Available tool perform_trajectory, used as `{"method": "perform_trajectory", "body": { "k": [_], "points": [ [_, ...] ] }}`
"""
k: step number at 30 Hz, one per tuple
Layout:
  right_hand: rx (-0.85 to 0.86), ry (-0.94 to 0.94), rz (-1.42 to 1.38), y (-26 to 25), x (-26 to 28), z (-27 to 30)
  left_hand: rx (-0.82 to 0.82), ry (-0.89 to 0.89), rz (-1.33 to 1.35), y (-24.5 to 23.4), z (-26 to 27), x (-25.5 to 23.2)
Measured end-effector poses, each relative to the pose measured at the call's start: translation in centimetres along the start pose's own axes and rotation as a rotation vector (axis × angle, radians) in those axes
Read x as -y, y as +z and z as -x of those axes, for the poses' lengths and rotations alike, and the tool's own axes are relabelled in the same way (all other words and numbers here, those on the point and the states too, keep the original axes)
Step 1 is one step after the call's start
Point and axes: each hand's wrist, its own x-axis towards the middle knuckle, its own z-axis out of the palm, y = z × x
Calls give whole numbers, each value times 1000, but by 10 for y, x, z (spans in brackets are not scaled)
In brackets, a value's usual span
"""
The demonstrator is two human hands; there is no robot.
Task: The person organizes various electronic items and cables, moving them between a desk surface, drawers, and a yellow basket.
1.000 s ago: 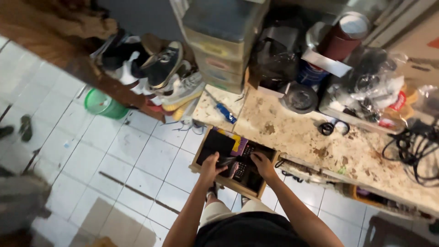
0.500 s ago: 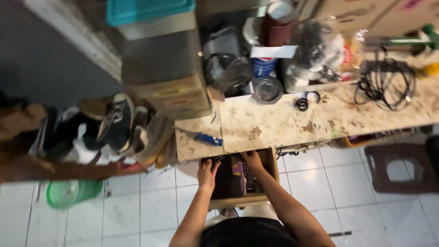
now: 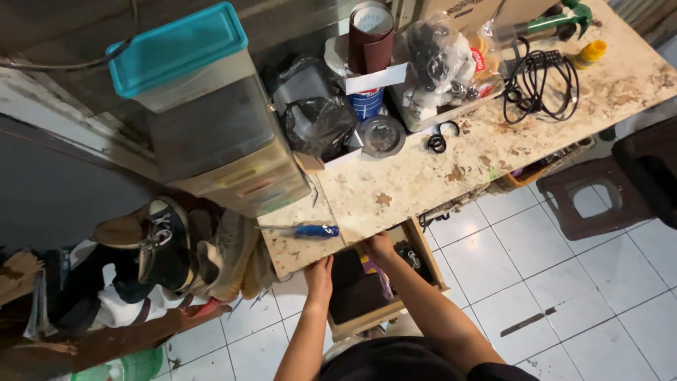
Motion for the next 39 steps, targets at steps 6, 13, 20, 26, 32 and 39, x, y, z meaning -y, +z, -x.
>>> {"method": "perform_trajectory", "body": {
  "k": [6,13,20,26,32,39],
  "points": [
    [229,-89,-74,8,-2,-4,88,-74,-48,-4,1,-3],
    [189,120,231,-3,6,4,178,-119,-28,-8,2,-6],
    [200,169,544,-24,26,30,269,-153,35,-12,13,-1],
    [336,25,659,-85,42,65,306,-492,-278,-4,50,22],
    [211,80,652,-185,93,79,424,-603,-462,79,86,103],
    [345,-131,771,-321,216,78,613,-332,-756,231,129,249]
  ]
}}
